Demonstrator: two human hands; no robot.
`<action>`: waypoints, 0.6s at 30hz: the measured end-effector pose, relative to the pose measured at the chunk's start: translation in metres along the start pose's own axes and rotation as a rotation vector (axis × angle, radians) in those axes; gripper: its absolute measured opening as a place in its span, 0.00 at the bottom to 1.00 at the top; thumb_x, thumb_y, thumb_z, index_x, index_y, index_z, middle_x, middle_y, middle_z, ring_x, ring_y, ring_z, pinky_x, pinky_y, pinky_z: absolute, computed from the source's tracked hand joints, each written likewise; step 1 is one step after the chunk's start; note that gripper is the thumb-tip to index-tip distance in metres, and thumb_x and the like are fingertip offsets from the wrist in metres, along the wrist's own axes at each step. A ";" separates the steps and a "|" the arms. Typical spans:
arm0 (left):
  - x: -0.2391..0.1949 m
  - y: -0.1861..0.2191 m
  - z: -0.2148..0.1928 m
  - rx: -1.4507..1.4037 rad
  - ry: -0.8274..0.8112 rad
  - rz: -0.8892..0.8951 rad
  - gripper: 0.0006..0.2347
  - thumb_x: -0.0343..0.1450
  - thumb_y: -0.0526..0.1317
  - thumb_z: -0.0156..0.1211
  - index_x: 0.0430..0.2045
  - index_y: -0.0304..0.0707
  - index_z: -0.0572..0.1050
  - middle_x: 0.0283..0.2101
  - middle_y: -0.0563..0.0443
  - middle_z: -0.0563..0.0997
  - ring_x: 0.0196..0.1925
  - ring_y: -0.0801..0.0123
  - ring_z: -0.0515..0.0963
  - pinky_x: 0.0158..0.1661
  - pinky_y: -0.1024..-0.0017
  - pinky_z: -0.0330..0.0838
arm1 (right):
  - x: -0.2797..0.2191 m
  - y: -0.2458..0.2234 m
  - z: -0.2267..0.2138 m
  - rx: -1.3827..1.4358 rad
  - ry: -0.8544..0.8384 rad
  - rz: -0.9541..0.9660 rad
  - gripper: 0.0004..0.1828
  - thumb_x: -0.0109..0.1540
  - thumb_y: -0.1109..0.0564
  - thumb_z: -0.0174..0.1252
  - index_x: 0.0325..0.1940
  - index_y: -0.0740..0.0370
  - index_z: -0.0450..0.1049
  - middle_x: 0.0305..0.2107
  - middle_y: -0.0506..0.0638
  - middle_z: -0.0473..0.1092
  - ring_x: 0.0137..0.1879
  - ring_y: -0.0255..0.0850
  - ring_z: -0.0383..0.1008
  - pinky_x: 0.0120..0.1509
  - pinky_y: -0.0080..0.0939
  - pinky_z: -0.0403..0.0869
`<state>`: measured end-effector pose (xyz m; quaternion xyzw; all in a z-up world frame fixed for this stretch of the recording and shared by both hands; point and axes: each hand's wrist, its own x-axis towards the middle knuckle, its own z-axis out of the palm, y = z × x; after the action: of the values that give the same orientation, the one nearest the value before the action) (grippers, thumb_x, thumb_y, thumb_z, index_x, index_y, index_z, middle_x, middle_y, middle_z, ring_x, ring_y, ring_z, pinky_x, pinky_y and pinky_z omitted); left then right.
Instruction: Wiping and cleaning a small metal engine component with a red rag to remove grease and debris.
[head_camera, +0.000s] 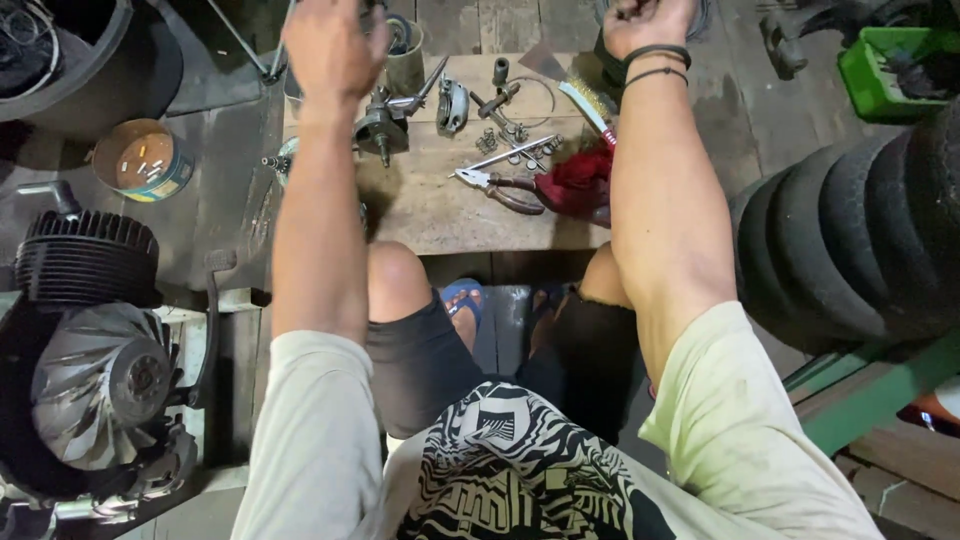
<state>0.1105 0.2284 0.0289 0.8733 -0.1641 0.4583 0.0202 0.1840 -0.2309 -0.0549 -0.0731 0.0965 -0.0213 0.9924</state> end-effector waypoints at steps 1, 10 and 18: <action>0.000 0.007 0.008 -0.029 0.009 0.009 0.10 0.73 0.45 0.68 0.45 0.51 0.76 0.23 0.60 0.77 0.22 0.76 0.75 0.22 0.75 0.75 | -0.006 0.004 0.003 -0.064 0.066 -0.035 0.18 0.64 0.51 0.57 0.21 0.55 0.65 0.16 0.45 0.60 0.25 0.40 0.57 0.35 0.37 0.60; 0.004 0.072 0.028 -0.228 -0.178 0.276 0.06 0.73 0.44 0.63 0.37 0.46 0.76 0.34 0.53 0.79 0.32 0.67 0.79 0.35 0.64 0.81 | -0.043 0.011 0.005 -0.258 0.131 -0.069 0.24 0.66 0.53 0.58 0.17 0.50 0.59 0.15 0.38 0.55 0.22 0.32 0.52 0.30 0.37 0.44; -0.036 0.084 -0.008 -0.450 -0.213 0.483 0.09 0.78 0.47 0.54 0.46 0.46 0.76 0.41 0.50 0.83 0.41 0.66 0.83 0.46 0.62 0.78 | -0.098 0.040 0.004 -2.082 0.052 -0.436 0.07 0.68 0.55 0.53 0.41 0.49 0.77 0.35 0.44 0.76 0.35 0.38 0.72 0.39 0.45 0.69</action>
<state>0.0593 0.1598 -0.0047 0.8257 -0.4642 0.3086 0.0859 0.0900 -0.1850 -0.0381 -0.9013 0.0733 -0.1071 0.4133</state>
